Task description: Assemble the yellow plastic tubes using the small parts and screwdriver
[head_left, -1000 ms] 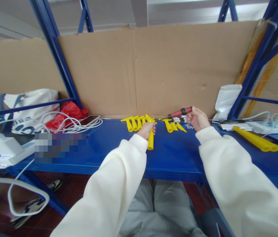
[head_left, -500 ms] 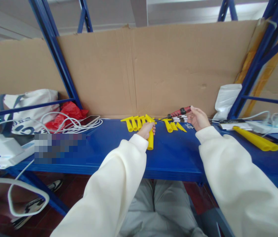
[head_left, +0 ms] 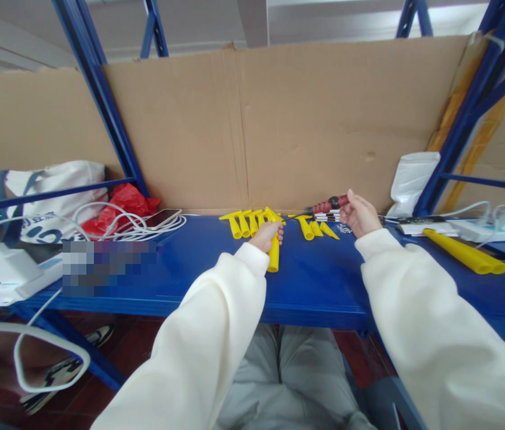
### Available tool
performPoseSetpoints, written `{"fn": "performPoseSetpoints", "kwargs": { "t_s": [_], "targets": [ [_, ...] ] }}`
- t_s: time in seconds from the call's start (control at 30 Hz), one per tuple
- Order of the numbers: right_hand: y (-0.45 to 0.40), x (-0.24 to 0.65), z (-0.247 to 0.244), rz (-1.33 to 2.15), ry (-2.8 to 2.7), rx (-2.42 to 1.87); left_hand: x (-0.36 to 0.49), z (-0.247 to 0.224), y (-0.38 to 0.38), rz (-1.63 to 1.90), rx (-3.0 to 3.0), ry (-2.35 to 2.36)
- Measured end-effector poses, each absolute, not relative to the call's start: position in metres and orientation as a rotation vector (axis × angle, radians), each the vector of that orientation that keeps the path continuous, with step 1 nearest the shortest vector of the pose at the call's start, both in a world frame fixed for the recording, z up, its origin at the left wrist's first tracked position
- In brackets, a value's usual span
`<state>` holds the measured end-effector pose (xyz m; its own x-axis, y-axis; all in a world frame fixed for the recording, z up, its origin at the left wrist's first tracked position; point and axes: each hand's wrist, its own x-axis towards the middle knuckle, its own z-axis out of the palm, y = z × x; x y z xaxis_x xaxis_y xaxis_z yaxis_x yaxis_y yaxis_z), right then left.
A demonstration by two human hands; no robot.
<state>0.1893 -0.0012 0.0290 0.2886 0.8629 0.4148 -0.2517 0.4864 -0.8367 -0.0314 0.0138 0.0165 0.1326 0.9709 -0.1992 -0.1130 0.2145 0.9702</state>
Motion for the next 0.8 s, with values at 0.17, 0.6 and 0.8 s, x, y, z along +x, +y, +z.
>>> {"fn": "performPoseSetpoints", "kwargs": {
  "t_s": [0.17,0.6,0.8],
  "targets": [
    [-0.0016,0.1899,0.0294,0.869,-1.067,-0.727,-0.0308,0.0176,0.0126,1.028,1.023,1.135],
    [0.0027,0.1916,0.0235,0.805,-1.021,-0.806,-0.031,0.0185,0.0107,1.012,1.05,1.153],
    [0.0041,0.1928,0.0248,0.828,-0.996,-0.826,-0.0312,0.0174,0.0116,0.982,1.054,1.136]
  ]
}}
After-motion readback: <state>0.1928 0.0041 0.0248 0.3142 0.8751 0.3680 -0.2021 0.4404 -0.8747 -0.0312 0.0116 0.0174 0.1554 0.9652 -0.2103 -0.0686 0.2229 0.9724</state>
